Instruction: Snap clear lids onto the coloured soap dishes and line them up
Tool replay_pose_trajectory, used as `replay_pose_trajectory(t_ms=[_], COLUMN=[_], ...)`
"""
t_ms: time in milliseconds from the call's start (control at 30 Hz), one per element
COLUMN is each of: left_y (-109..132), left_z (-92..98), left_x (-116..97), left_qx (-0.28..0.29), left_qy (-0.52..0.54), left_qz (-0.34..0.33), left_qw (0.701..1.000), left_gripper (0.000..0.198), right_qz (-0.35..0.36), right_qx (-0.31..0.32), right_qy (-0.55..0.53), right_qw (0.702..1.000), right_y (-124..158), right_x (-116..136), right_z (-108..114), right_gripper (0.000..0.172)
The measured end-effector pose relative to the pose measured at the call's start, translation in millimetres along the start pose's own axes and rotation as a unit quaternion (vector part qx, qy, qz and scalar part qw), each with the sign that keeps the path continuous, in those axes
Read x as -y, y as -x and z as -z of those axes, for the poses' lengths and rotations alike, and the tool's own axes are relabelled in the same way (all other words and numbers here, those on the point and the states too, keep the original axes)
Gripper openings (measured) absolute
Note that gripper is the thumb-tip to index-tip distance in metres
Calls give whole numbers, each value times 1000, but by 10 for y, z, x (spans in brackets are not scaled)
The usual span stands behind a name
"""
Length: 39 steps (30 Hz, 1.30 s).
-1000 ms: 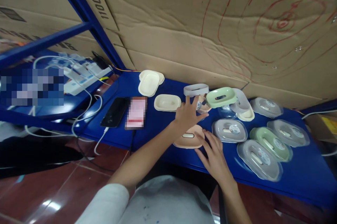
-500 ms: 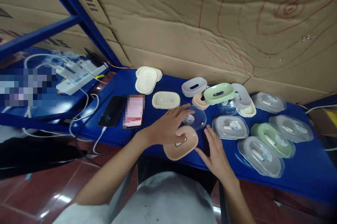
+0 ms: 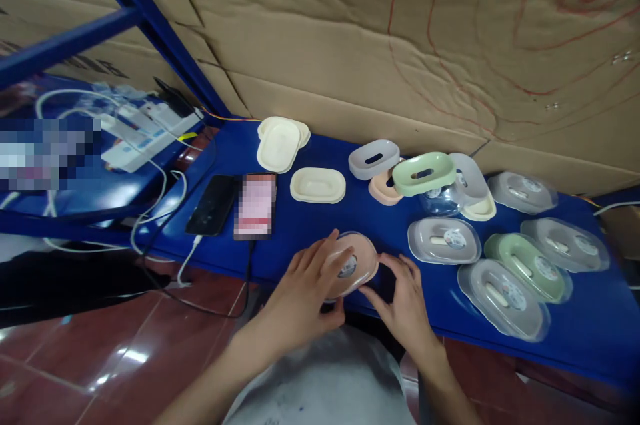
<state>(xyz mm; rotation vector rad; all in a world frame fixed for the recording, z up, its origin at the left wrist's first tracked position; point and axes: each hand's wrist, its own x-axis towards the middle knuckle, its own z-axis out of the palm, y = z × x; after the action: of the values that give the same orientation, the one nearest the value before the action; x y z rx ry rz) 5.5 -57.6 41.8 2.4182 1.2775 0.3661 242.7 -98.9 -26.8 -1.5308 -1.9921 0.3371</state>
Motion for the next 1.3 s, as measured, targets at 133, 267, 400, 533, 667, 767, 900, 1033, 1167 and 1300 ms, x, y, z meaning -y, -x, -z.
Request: replay_pose_trajectory(t_ms=[133,267,400,533,667,767,900,1033,1167,1300], left_y=[-54,-191,-281,-261,-208,-211,-232,-213,-144,-50], left_z=[-201,-235,-329,-495,-540,-507,-497,-517,-503,-526], left_x=[45,162,234,250,242,242,273,312,286,201], left_qx=[-23,-29,-61,-129,-136,-130,-126,-108,-123,-129], left_qy=[0,0,6,19,28,28,34,58,47,30], left_qz=[-19,-92,-117,-97,-63,-55,-50,-54,-93,-92], left_qw=[1000,995,991,987,988,990,990,991,987,987], left_gripper=[83,75,78,80,85,83,81,87,100,95], right_qz=[-46,19,62,67,81,94,107,127,157,163], right_qx=[-3,92,99,82,82,98,103,95,98,121], right_qy=[-57,-4,26,36,33,29,33,48,47,52], right_qw=[997,996,993,994,993,990,988,986,982,978], right_y=[-24,-91,-156,-155,-204,-308,-421,-432,-361,-268], right_x=[21,-20,-104,-138,-154,-191,-240,-260,-278,-312], right_z=[-50,85,163,126,166,247,302,306,324,359], right_gripper=[86,73,74,76,79,76,71,68,73,84])
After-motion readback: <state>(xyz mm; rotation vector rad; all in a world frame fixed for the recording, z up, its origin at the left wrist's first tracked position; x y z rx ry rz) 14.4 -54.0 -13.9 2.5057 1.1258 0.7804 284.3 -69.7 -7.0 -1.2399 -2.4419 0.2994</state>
